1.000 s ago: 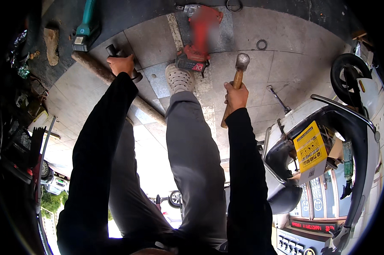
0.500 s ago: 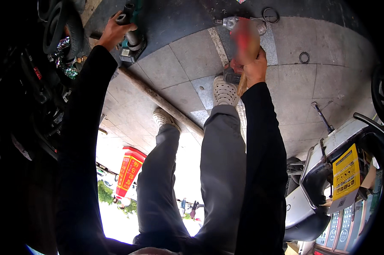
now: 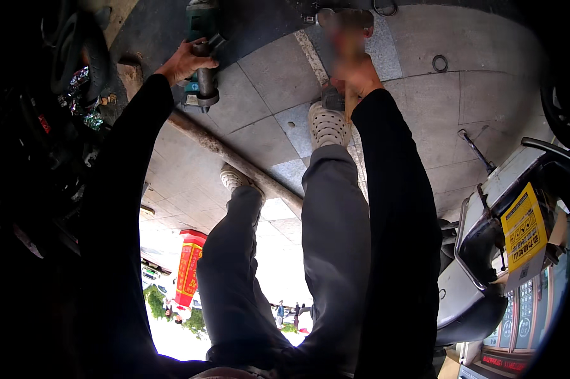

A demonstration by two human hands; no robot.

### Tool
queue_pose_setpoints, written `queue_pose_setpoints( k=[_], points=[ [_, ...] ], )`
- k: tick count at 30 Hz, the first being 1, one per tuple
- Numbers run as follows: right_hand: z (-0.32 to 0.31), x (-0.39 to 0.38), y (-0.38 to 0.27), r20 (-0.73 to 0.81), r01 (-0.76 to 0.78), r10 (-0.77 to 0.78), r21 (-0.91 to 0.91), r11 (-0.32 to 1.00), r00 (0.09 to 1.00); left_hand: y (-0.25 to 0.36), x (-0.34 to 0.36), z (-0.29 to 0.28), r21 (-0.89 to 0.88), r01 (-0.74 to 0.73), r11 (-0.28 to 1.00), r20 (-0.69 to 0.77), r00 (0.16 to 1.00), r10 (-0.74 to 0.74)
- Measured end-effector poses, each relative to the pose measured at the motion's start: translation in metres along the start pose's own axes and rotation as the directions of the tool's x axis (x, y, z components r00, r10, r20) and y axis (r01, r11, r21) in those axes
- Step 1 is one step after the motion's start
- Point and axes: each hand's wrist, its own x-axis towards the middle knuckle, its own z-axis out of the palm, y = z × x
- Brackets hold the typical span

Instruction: The person sits on the floor and uses a hammer to remove a metal ring from a motorcycle axle. They then use a wrench to tighten a nut on the axle and organize various tools, including a drill and screwdrivers, into a storage box.

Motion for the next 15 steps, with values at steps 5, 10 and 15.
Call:
queue_pose_setpoints(
  k=[5, 10, 15],
  points=[
    [0.071, -0.051, -0.009, -0.469, -0.01, -0.42, -0.677, 0.736, 0.777, -0.01, -0.035, 0.061, -0.108, 0.014, 0.994, -0.026, 1.0, -0.017],
    [0.161, -0.106, 0.042, -0.399, -0.046, -0.311, -0.674, 0.737, 0.863, -0.007, -0.062, 0.07, -0.288, -0.128, 0.949, -0.027, 0.992, 0.126],
    [0.271, -0.169, 0.131, -0.321, -0.065, -0.191, -0.64, 0.765, 0.928, -0.015, -0.218, 0.055, -0.683, -0.133, 0.718, -0.131, 0.99, 0.059]
  ],
)
